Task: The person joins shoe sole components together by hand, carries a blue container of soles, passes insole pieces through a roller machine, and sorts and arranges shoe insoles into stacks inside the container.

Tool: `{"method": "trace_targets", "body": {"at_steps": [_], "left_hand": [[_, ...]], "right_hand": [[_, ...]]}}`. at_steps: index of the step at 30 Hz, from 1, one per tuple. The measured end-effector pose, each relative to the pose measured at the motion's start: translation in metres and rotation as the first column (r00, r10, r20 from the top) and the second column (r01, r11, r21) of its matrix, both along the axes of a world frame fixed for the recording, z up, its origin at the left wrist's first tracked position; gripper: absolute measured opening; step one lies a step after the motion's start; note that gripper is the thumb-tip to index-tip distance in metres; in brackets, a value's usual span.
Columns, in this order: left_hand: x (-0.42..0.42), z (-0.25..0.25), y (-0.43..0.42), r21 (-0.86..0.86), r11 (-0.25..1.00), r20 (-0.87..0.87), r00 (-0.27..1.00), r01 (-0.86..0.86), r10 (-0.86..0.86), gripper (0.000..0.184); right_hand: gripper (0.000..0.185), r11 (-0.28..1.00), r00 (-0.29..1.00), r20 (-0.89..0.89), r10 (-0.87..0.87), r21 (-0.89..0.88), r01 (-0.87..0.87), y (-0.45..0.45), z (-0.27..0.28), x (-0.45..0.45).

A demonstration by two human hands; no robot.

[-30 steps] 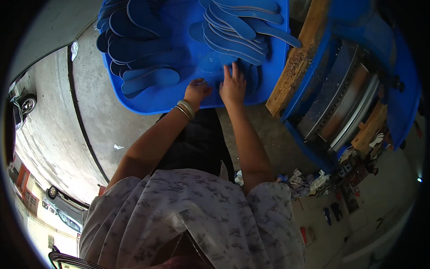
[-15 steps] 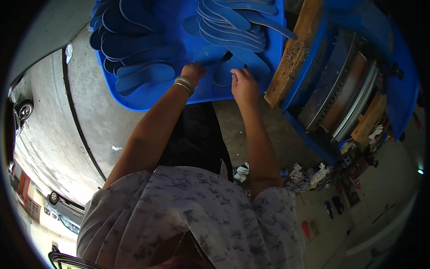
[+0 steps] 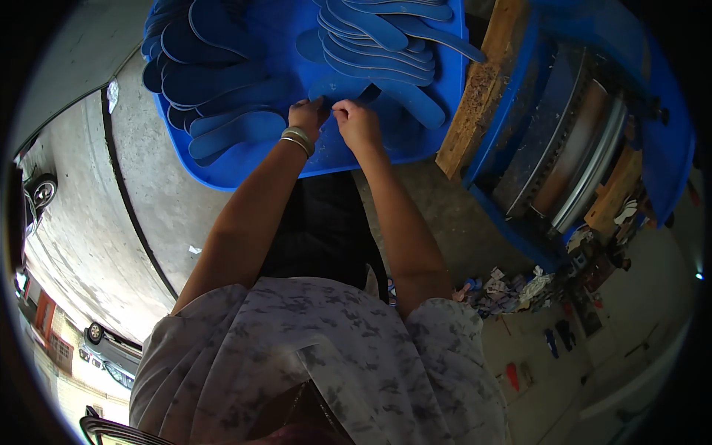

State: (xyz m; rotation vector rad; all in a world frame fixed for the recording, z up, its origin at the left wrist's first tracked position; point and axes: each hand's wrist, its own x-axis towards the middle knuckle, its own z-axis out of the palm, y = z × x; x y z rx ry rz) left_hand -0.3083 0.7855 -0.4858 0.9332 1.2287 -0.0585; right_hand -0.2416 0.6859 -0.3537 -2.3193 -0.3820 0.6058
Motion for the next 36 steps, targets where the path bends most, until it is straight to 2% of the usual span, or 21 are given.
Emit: {"method": "trace_targets", "body": {"at_steps": [2, 4, 6, 8, 11, 12, 13, 14, 15, 16, 19, 20, 23, 26, 27, 28, 30, 32, 34, 35, 36], "left_hand": [[0.013, 0.059, 0.009, -0.15, 0.966, -0.074, 0.977, -0.209, 0.2, 0.032], [0.008, 0.083, 0.018, -0.167, 0.974, -0.004, 0.988, -0.15, 0.152, 0.031], [-0.001, 0.093, 0.027, -0.183, 0.982, 0.128, 0.99, -0.034, 0.058, 0.03], [-0.002, 0.1, 0.029, -0.224, 0.974, 0.119, 0.991, -0.037, 0.065, 0.031], [-0.001, 0.103, 0.031, -0.309, 0.95, 0.096, 0.993, -0.037, 0.07, 0.034], [0.003, 0.098, 0.03, -0.338, 0.937, 0.074, 0.99, -0.09, 0.122, 0.034], [0.005, 0.092, 0.029, -0.364, 0.92, 0.049, 0.984, -0.143, 0.172, 0.033], [0.007, 0.094, 0.031, -0.388, 0.901, 0.019, 0.975, -0.196, 0.22, 0.033], [0.008, 0.096, 0.03, -0.386, 0.901, 0.018, 0.975, -0.198, 0.222, 0.033], [0.013, 0.098, 0.026, -0.344, 0.913, -0.016, 0.973, -0.22, 0.229, 0.032], [0.02, 0.104, 0.023, -0.253, 0.932, -0.084, 0.966, -0.258, 0.245, 0.03], [0.02, 0.101, 0.025, -0.22, 0.953, -0.052, 0.978, -0.207, 0.2, 0.03], [0.013, 0.094, 0.034, -0.15, 0.984, 0.005, 0.995, -0.099, 0.101, 0.029], [-0.015, 0.095, 0.057, -0.046, 0.996, -0.013, 0.997, 0.072, -0.073, 0.036], [-0.023, 0.102, 0.065, -0.043, 0.996, -0.013, 0.997, 0.075, -0.075, 0.036], [-0.034, 0.11, 0.072, -0.029, 0.994, 0.021, 0.994, 0.105, -0.105, 0.035], [-0.05, 0.136, 0.082, -0.012, 0.99, 0.047, 0.989, 0.144, -0.143, 0.034], [-0.061, 0.169, 0.094, -0.05, 0.994, 0.091, 0.992, 0.094, -0.089, 0.029], [-0.07, 0.198, 0.104, -0.06, 0.996, 0.108, 0.992, 0.066, -0.059, 0.027], [-0.074, 0.212, 0.105, -0.072, 0.995, 0.121, 0.991, 0.062, -0.053, 0.027], [-0.078, 0.224, 0.106, -0.086, 0.995, 0.132, 0.99, 0.057, -0.046, 0.028]], "right_hand": [[0.009, 1.0, 0.998, -0.064, 0.005, -0.003, -0.006, 0.0, 0.006, -0.008], [0.01, 1.0, 0.996, -0.091, 0.006, -0.004, -0.006, -0.004, 0.015, -0.009], [0.012, 0.99, 0.994, -0.068, -0.087, -0.118, 0.078, -0.02, 0.025, -0.004], [0.012, 0.978, 0.991, -0.046, -0.128, -0.172, 0.118, -0.039, 0.025, 0.006], [0.019, 0.972, 0.974, -0.003, -0.227, 0.061, 0.227, -0.07, -0.004, 0.013], [0.019, 0.972, 0.974, 0.003, -0.226, 0.06, 0.225, -0.065, 0.004, 0.017], [0.02, 0.899, 0.87, -0.299, -0.391, 0.079, 0.431, -0.06, 0.011, 0.021], [0.021, 0.788, 0.656, -0.575, -0.49, 0.03, 0.615, -0.053, 0.018, 0.024], [0.022, 0.656, 0.358, -0.784, -0.507, -0.081, 0.751, -0.047, 0.022, 0.025], [0.022, 0.657, 0.358, -0.785, -0.505, -0.08, 0.75, -0.044, 0.019, 0.025], [0.026, 0.237, 0.297, -0.764, -0.573, 0.192, 0.952, -0.037, -0.002, 0.033], [0.026, 0.235, 0.296, -0.765, -0.572, 0.192, 0.953, -0.037, -0.002, 0.037], [0.025, 0.458, 0.482, -0.528, -0.699, 0.187, 0.869, -0.043, 0.009, 0.058], [0.026, 0.516, 0.53, -0.494, -0.689, 0.18, 0.838, -0.049, 0.015, 0.071], [0.026, 0.544, 0.555, -0.476, -0.682, 0.178, 0.82, -0.054, 0.015, 0.075], [0.026, 0.542, 0.553, -0.481, -0.68, 0.178, 0.821, -0.059, 0.014, 0.076], [0.024, 0.601, 0.508, -0.591, -0.627, 0.047, 0.798, -0.075, 0.007, 0.068], [0.024, 0.637, 0.479, -0.652, -0.588, -0.008, 0.771, -0.071, 0.009, 0.058], [0.018, 0.82, 0.682, -0.508, -0.526, -0.093, 0.564, -0.055, 0.043, 0.035], [0.018, 0.822, 0.68, -0.515, -0.521, -0.088, 0.563, -0.042, 0.061, 0.019], [0.018, 0.91, 0.897, -0.243, -0.37, 0.098, 0.402, -0.022, 0.085, 0.001]]}}
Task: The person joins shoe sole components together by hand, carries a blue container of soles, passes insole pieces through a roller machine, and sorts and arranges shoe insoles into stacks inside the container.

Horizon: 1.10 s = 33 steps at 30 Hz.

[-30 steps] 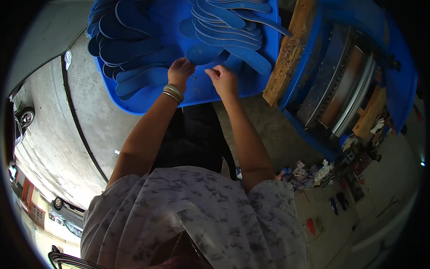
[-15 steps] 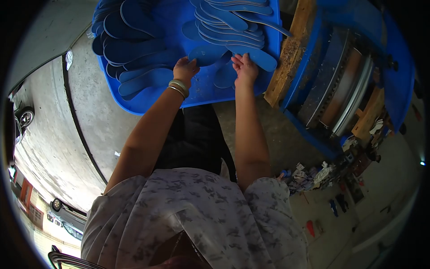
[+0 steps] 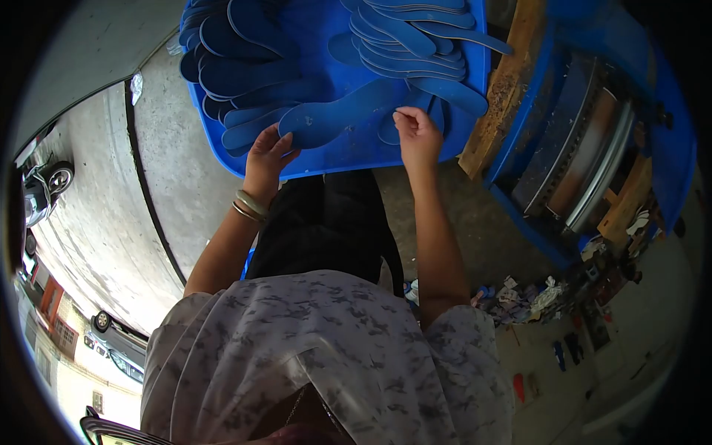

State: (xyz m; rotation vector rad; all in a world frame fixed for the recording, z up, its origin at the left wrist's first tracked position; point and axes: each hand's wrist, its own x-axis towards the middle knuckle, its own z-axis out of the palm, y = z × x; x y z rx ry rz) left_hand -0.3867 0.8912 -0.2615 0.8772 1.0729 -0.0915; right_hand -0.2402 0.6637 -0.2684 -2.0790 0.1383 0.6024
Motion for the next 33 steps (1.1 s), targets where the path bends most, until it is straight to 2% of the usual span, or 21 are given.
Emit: {"method": "trace_targets", "body": {"at_steps": [1, 2, 3, 4, 5, 8, 9, 12, 13, 14, 16, 17, 18, 20, 21, 22, 23, 24, 30, 33], "left_hand": [[-0.002, 0.012, 0.001, -0.015, 1.0, 0.013, 1.0, -0.006, 0.006, 0.028], [-0.003, 0.023, 0.002, -0.009, 1.0, 0.013, 1.0, -0.01, 0.01, 0.028], [-0.003, 0.034, 0.001, 0.012, 1.0, 0.049, 0.998, 0.026, -0.027, 0.029], [-0.002, 0.045, 0.001, 0.035, 0.997, 0.088, 0.994, 0.063, -0.066, 0.03], [-0.001, 0.056, 0.004, 0.062, 0.993, 0.128, 0.986, 0.098, -0.105, 0.031], [0.002, 0.092, 0.016, 0.092, 0.984, 0.227, 0.959, 0.151, -0.169, 0.033], [0.002, 0.105, 0.019, 0.107, 0.978, 0.273, 0.941, 0.178, -0.201, 0.035], [0.003, 0.143, 0.028, 0.136, 0.981, 0.345, 0.922, 0.137, -0.177, 0.034], [0.002, 0.155, 0.03, 0.152, 0.982, 0.377, 0.911, 0.115, -0.165, 0.034], [-0.002, 0.168, 0.029, 0.169, 0.981, 0.398, 0.903, 0.1, -0.161, 0.034], [-0.012, 0.197, 0.018, 0.056, 0.998, 0.466, 0.883, 0.036, -0.058, 0.032], [-0.017, 0.21, 0.015, -0.002, 1.0, 0.495, 0.869, 0.008, -0.006, 0.031], [-0.023, 0.218, 0.013, 0.013, 1.0, 0.516, 0.856, -0.007, -0.001, 0.031], [-0.043, 0.224, 0.009, -0.053, 0.993, 0.556, 0.829, 0.107, -0.06, 0.029], [-0.051, 0.231, 0.009, -0.082, 0.983, 0.574, 0.814, 0.164, -0.088, 0.028], [-0.058, 0.241, 0.01, -0.063, 0.988, 0.59, 0.804, 0.144, -0.08, 0.028], [-0.064, 0.254, 0.013, -0.01, 0.994, 0.61, 0.788, 0.11, -0.081, 0.028], [-0.07, 0.265, 0.016, 0.041, 0.996, 0.628, 0.774, 0.074, -0.083, 0.027], [-0.116, 0.3, 0.032, 0.269, 0.951, 0.723, 0.684, -0.149, -0.097, 0.023], [-0.137, 0.303, 0.038, 0.474, 0.831, 0.649, 0.754, -0.292, -0.106, 0.021]], "right_hand": [[0.019, 0.984, 0.922, 0.346, 0.172, -0.014, -0.178, 0.018, 0.022, -0.01], [0.019, 0.983, 0.922, 0.347, 0.173, -0.009, -0.182, 0.034, 0.042, -0.01], [0.023, 0.92, 0.748, 0.55, 0.371, -0.111, -0.375, 0.049, 0.065, -0.008], [0.028, 0.818, 0.489, 0.696, 0.526, -0.256, -0.515, 0.058, 0.084, -0.004], [0.028, 0.819, 0.483, 0.702, 0.523, -0.256, -0.513, 0.063, 0.098, 0.001], [0.039, 0.677, 0.379, 0.625, 0.682, -0.345, -0.65, 0.074, 0.133, 0.01], [0.039, 0.676, 0.367, 0.633, 0.681, -0.353, -0.647, 0.074, 0.143, 0.008], [0.044, 0.632, 0.528, 0.37, 0.765, -0.273, -0.725, 0.076, 0.176, 0.003], [0.044, 0.629, 0.511, 0.393, 0.765, -0.282, -0.725, 0.077, 0.187, -0.001], [0.044, 0.711, 0.649, 0.317, 0.692, -0.14, -0.689, 0.077, 0.195, -0.006], [0.045, 0.837, 0.845, 0.095, 0.526, 0.121, -0.534, 0.077, 0.213, -0.02], [0.045, 0.829, 0.836, 0.124, 0.534, 0.119, -0.547, 0.081, 0.226, -0.028], [0.044, 0.828, 0.845, 0.164, 0.509, 0.174, -0.533, 0.086, 0.238, -0.038], [0.042, 0.81, 0.859, 0.227, 0.459, 0.29, -0.51, 0.098, 0.262, -0.064], [0.042, 0.796, 0.846, 0.248, 0.472, 0.292, -0.53, 0.104, 0.277, -0.075], [0.04, 0.807, 0.736, 0.521, 0.431, 0.141, -0.573, 0.114, 0.297, -0.083], [0.037, 0.826, 0.548, 0.746, 0.378, -0.006, -0.563, 0.123, 0.316, -0.092], [0.035, 0.853, 0.301, 0.899, 0.318, -0.132, -0.505, 0.133, 0.328, -0.101], [0.027, 0.742, 0.163, 0.962, 0.218, -0.055, -0.669, 0.188, 0.351, -0.156], [0.028, 0.72, 0.129, 0.975, 0.18, -0.042, -0.692, 0.21, 0.358, -0.18]]}}
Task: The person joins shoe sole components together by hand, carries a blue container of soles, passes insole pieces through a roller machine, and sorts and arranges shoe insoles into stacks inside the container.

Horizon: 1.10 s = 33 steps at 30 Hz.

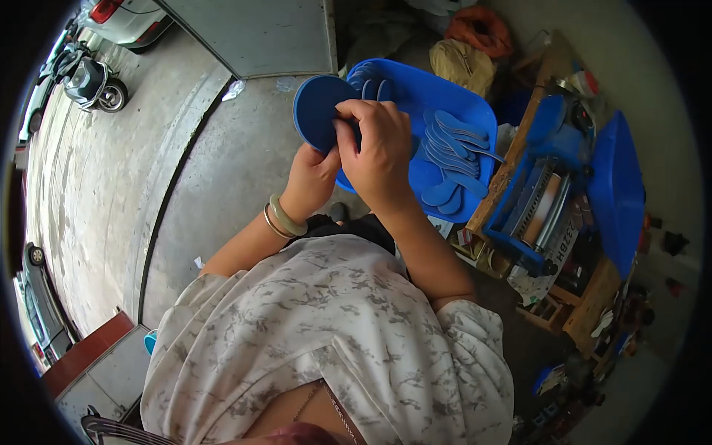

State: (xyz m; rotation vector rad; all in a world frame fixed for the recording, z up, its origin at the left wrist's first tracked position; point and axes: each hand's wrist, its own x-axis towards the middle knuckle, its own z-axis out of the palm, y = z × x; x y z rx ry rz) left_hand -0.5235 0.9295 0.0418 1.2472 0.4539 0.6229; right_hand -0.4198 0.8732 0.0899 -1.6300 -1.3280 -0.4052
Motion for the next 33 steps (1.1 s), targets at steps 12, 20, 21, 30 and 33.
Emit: {"method": "trace_targets", "body": {"at_steps": [12, 20, 21, 30, 33], "left_hand": [[-0.02, -0.006, 0.022, 0.278, 0.936, 0.062, 0.976, -0.217, 0.208, 0.044], [-0.022, 0.016, 0.02, 0.491, 0.834, 0.098, 0.968, -0.251, 0.233, 0.037], [-0.022, 0.015, 0.02, 0.49, 0.836, 0.097, 0.969, -0.245, 0.227, 0.037], [-0.023, 0.022, 0.028, -0.097, 0.992, 0.177, 0.979, -0.085, 0.101, 0.018], [-0.026, 0.028, 0.042, -0.26, 0.965, 0.246, 0.965, -0.024, 0.09, 0.018]], "right_hand": [[0.037, 0.999, 0.99, 0.143, 0.003, -0.037, 0.003, 0.033, 0.022, -0.039], [0.038, 0.998, 0.994, 0.11, 0.025, -0.056, -0.019, 0.025, 0.033, -0.03], [0.036, 0.999, 0.996, 0.085, 0.015, -0.04, -0.011, 0.024, 0.032, -0.026], [0.021, 0.996, 0.958, -0.285, 0.045, -0.062, -0.065, -0.037, 0.031, 0.012], [0.014, 0.958, 0.987, -0.164, 0.003, -0.284, -0.05, -0.081, 0.027, 0.02]]}}
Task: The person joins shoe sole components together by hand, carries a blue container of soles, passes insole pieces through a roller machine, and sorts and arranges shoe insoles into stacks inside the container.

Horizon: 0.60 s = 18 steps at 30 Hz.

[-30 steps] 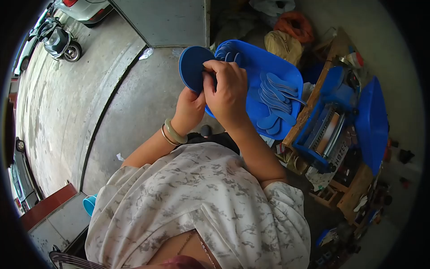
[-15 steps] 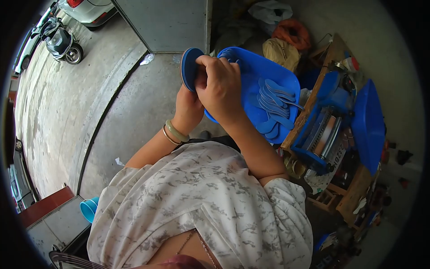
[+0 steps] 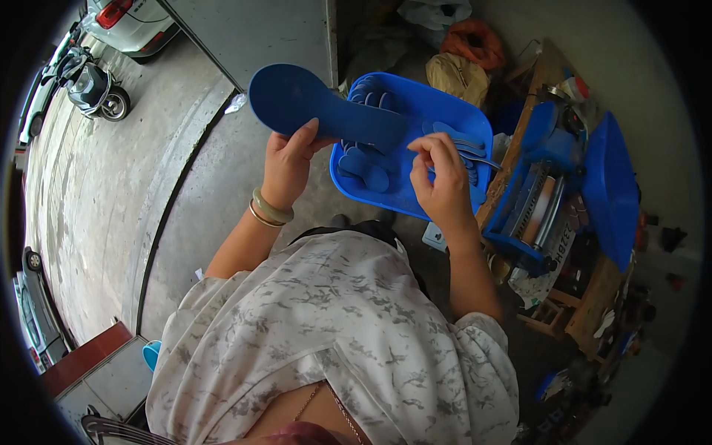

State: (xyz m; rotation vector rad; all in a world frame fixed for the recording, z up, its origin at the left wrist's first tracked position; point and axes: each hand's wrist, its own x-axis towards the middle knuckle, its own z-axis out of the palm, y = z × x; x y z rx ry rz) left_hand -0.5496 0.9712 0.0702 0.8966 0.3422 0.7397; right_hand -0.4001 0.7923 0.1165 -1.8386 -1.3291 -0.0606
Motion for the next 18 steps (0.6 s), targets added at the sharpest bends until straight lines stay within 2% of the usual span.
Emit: {"method": "trace_targets", "body": {"at_steps": [1, 3, 4, 6, 7, 9, 10, 11, 14, 15, 16, 18], "left_hand": [[-0.001, 0.002, 0.005, -0.045, 0.999, 0.03, 1.0, 0.011, -0.009, 0.019], [-0.001, 0.006, 0.013, -0.133, 0.99, 0.088, 0.996, 0.038, -0.026, 0.021], [0.0, 0.007, 0.015, -0.135, 0.99, 0.087, 0.996, 0.044, -0.033, 0.021], [0.003, 0.008, 0.018, -0.154, 0.988, 0.097, 0.995, 0.033, -0.018, 0.024], [0.005, 0.008, 0.018, -0.166, 0.986, 0.101, 0.995, 0.03, -0.013, 0.025], [0.01, 0.004, 0.016, -0.181, 0.982, 0.121, 0.992, 0.058, -0.037, 0.026], [0.014, 0.003, 0.015, -0.191, 0.979, 0.142, 0.989, 0.075, -0.048, 0.027], [0.018, 0.001, 0.013, -0.203, 0.975, 0.163, 0.985, 0.092, -0.059, 0.027], [0.031, 0.003, 0.0, -0.209, 0.969, 0.178, 0.979, 0.132, -0.095, 0.026], [0.035, 0.003, -0.005, -0.209, 0.967, 0.184, 0.977, 0.144, -0.106, 0.026], [0.04, 0.003, -0.011, -0.21, 0.963, 0.182, 0.974, 0.169, -0.132, 0.026], [0.049, 0.002, -0.023, -0.21, 0.96, 0.184, 0.971, 0.188, -0.15, 0.026]], "right_hand": [[0.014, 1.0, 1.0, 0.002, 0.0, -0.001, 0.0, -0.015, -0.005, 0.001], [0.008, 0.939, 0.958, -0.255, -0.129, -0.342, 0.036, -0.047, -0.025, 0.001], [0.008, 0.938, 0.957, -0.255, -0.136, -0.343, 0.042, -0.061, -0.037, -0.001], [0.005, 0.819, 0.915, -0.335, -0.224, -0.574, -0.009, -0.089, -0.068, -0.003], [0.005, 0.817, 0.912, -0.334, -0.237, -0.577, 0.001, -0.109, -0.093, 0.001], [0.009, 0.713, 0.972, -0.149, -0.18, -0.701, 0.025, -0.157, -0.15, 0.017], [0.012, 0.655, 0.989, -0.057, -0.139, -0.754, 0.049, -0.165, -0.154, 0.018], [0.012, 0.651, 0.986, -0.054, -0.156, -0.757, 0.061, -0.172, -0.159, 0.02], [0.015, 0.768, 0.996, 0.043, -0.084, -0.634, 0.092, -0.148, -0.132, 0.018], [0.017, 0.796, 0.94, -0.227, -0.255, -0.602, 0.071, -0.127, -0.11, 0.013], [0.02, 0.827, 0.787, -0.481, -0.386, -0.558, 0.065, -0.102, -0.087, 0.008], [0.026, 0.96, 0.425, -0.863, -0.273, -0.274, 0.06, -0.071, -0.069, 0.008]]}}
